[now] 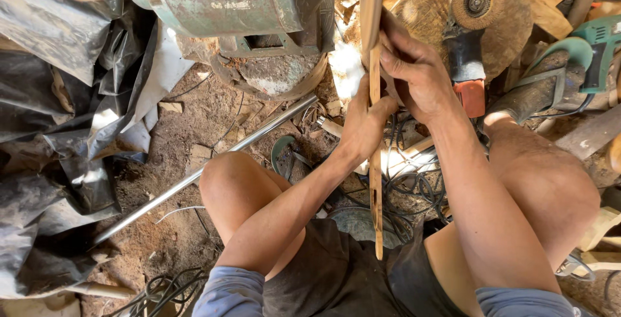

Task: The person uses an angle grinder to smooth a curved wooden piece, then switches to a stationary grinding wheel to refine the edges and surface. The person holds the wood with both hands and rotates it to access different areas.

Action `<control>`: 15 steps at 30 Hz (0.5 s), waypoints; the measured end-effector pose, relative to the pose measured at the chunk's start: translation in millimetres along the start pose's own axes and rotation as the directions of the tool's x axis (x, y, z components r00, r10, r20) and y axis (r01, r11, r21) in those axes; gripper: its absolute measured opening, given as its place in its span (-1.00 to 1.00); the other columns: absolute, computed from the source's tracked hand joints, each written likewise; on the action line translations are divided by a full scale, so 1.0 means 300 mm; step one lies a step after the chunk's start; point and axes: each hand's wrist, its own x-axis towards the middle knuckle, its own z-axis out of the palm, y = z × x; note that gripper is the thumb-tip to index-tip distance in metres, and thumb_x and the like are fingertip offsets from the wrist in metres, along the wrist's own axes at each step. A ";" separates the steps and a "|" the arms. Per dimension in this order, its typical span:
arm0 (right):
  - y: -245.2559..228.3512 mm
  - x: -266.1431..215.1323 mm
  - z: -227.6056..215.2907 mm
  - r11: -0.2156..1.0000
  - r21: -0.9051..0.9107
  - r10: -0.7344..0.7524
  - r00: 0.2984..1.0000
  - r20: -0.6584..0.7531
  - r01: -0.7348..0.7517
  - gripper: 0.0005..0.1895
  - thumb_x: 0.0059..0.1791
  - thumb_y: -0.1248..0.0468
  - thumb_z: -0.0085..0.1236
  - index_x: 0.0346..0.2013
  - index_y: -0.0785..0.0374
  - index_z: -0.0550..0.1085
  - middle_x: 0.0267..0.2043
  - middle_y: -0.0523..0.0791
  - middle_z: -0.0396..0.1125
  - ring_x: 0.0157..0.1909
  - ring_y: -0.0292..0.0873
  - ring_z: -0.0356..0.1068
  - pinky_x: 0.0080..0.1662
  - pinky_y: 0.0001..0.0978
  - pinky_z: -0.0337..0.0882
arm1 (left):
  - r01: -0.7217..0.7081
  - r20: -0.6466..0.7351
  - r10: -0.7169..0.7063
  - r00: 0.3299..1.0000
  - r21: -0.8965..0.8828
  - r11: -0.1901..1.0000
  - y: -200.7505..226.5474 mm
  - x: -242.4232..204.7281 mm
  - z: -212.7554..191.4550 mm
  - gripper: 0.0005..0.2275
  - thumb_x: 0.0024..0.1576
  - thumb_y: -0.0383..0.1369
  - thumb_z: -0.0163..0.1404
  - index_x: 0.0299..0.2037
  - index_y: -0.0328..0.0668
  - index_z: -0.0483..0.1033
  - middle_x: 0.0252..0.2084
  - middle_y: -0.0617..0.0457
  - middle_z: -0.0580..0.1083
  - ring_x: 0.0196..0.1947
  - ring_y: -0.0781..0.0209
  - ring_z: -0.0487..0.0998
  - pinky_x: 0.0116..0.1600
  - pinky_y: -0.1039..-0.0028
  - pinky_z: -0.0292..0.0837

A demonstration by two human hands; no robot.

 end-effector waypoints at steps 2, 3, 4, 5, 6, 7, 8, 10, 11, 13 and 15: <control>0.000 0.024 -0.006 0.999 0.034 0.003 1.000 -0.008 -0.003 -0.34 0.07 0.36 0.13 0.47 0.25 0.20 0.60 -0.06 0.04 0.53 -0.15 0.12 0.48 -0.25 0.17 | 0.042 -0.001 -0.042 0.999 -0.046 0.998 0.010 0.020 -0.001 -0.32 -0.05 -0.27 -0.08 0.31 -0.48 0.17 -0.31 -0.13 0.44 -0.35 0.13 0.44 -0.19 0.27 0.40; -0.002 0.037 -0.012 0.999 0.046 0.001 1.000 -0.005 -0.001 -0.35 0.07 0.36 0.12 0.47 0.25 0.20 0.59 -0.07 0.05 0.53 -0.16 0.14 0.48 -0.24 0.19 | 0.062 0.001 -0.063 0.998 -0.068 0.996 0.016 0.032 -0.003 -0.31 -0.05 -0.27 -0.08 0.33 -0.48 0.16 -0.34 -0.13 0.42 -0.37 0.14 0.41 -0.24 0.27 0.38; -0.001 0.045 -0.015 0.998 0.057 0.003 1.000 -0.002 -0.003 -0.35 0.07 0.35 0.12 0.46 0.26 0.21 0.58 -0.08 0.07 0.52 -0.16 0.15 0.48 -0.24 0.21 | 0.060 -0.004 -0.060 0.998 -0.082 0.995 0.019 0.039 -0.003 -0.31 -0.05 -0.26 -0.07 0.32 -0.50 0.18 -0.32 -0.15 0.43 -0.37 0.15 0.41 -0.24 0.28 0.38; 0.004 0.052 -0.015 0.998 0.059 0.024 0.999 -0.032 -0.022 -0.37 0.08 0.35 0.11 0.45 0.26 0.22 0.54 -0.07 0.12 0.49 -0.16 0.19 0.46 -0.25 0.24 | 0.057 -0.009 -0.058 0.998 -0.097 0.994 0.021 0.046 -0.004 -0.31 -0.05 -0.26 -0.06 0.32 -0.52 0.19 -0.31 -0.16 0.43 -0.36 0.15 0.40 -0.23 0.29 0.37; 0.003 0.063 -0.018 0.998 0.057 0.039 0.997 -0.061 -0.036 -0.38 0.08 0.35 0.11 0.45 0.27 0.23 0.51 -0.06 0.18 0.46 -0.17 0.23 0.44 -0.27 0.27 | 0.048 -0.012 -0.050 0.999 -0.112 0.993 0.026 0.060 -0.004 -0.31 -0.04 -0.25 -0.05 0.32 -0.54 0.20 -0.29 -0.17 0.43 -0.35 0.15 0.40 -0.23 0.30 0.36; 0.002 0.073 -0.021 0.997 0.056 0.054 0.994 -0.090 -0.049 -0.39 0.08 0.35 0.10 0.44 0.28 0.24 0.47 -0.05 0.23 0.43 -0.17 0.27 0.42 -0.29 0.29 | 0.059 -0.003 -0.059 0.998 -0.110 0.992 0.029 0.073 -0.005 -0.27 -0.05 -0.24 -0.05 0.35 -0.52 0.13 -0.30 -0.17 0.43 -0.36 0.15 0.40 -0.24 0.30 0.37; 0.005 0.077 -0.024 0.996 0.058 0.072 0.992 -0.107 -0.066 -0.38 0.07 0.34 0.11 0.44 0.28 0.24 0.42 -0.04 0.27 0.38 -0.17 0.30 0.38 -0.29 0.33 | 0.074 0.006 -0.074 0.997 -0.108 0.991 0.028 0.080 -0.006 -0.23 -0.06 -0.24 -0.05 0.38 -0.50 0.06 -0.30 -0.16 0.42 -0.36 0.14 0.40 -0.24 0.30 0.38; 0.011 0.084 -0.032 0.993 0.062 0.104 0.985 -0.141 -0.096 -0.36 0.06 0.32 0.11 0.45 0.28 0.24 0.31 -0.02 0.34 0.28 -0.16 0.36 0.30 -0.28 0.42 | 0.088 0.021 -0.086 0.996 -0.111 0.990 0.022 0.096 -0.008 -0.20 -0.07 -0.23 -0.04 0.41 -0.50 0.00 -0.30 -0.15 0.40 -0.37 0.15 0.39 -0.25 0.29 0.38; 0.014 0.091 -0.037 0.995 0.061 0.089 0.987 -0.137 -0.082 -0.35 0.07 0.32 0.12 0.45 0.31 0.23 0.31 -0.01 0.34 0.28 -0.17 0.37 0.30 -0.31 0.42 | 0.087 0.026 -0.084 0.996 -0.117 0.989 0.017 0.104 -0.009 -0.20 -0.07 -0.22 -0.04 0.40 -0.52 0.01 -0.31 -0.14 0.39 -0.37 0.16 0.38 -0.26 0.29 0.37; 0.022 0.102 -0.047 0.997 0.060 0.063 0.989 -0.131 -0.056 -0.35 0.08 0.32 0.15 0.45 0.35 0.21 0.31 -0.01 0.35 0.29 -0.19 0.38 0.31 -0.36 0.42 | 0.062 0.026 -0.059 0.998 -0.137 0.989 0.004 0.113 -0.011 -0.22 -0.05 -0.22 -0.03 0.38 -0.56 0.05 -0.27 -0.11 0.40 -0.33 0.19 0.40 -0.20 0.32 0.37; 0.030 0.115 -0.056 0.996 0.070 0.070 0.987 -0.142 -0.061 -0.33 0.07 0.32 0.16 0.45 0.38 0.20 0.29 0.00 0.36 0.25 -0.20 0.39 0.27 -0.37 0.42 | 0.002 0.016 0.001 1.000 -0.163 0.987 -0.003 0.127 -0.010 -0.26 -0.01 -0.23 -0.02 0.36 -0.60 0.09 -0.20 -0.06 0.43 -0.23 0.24 0.44 -0.09 0.37 0.39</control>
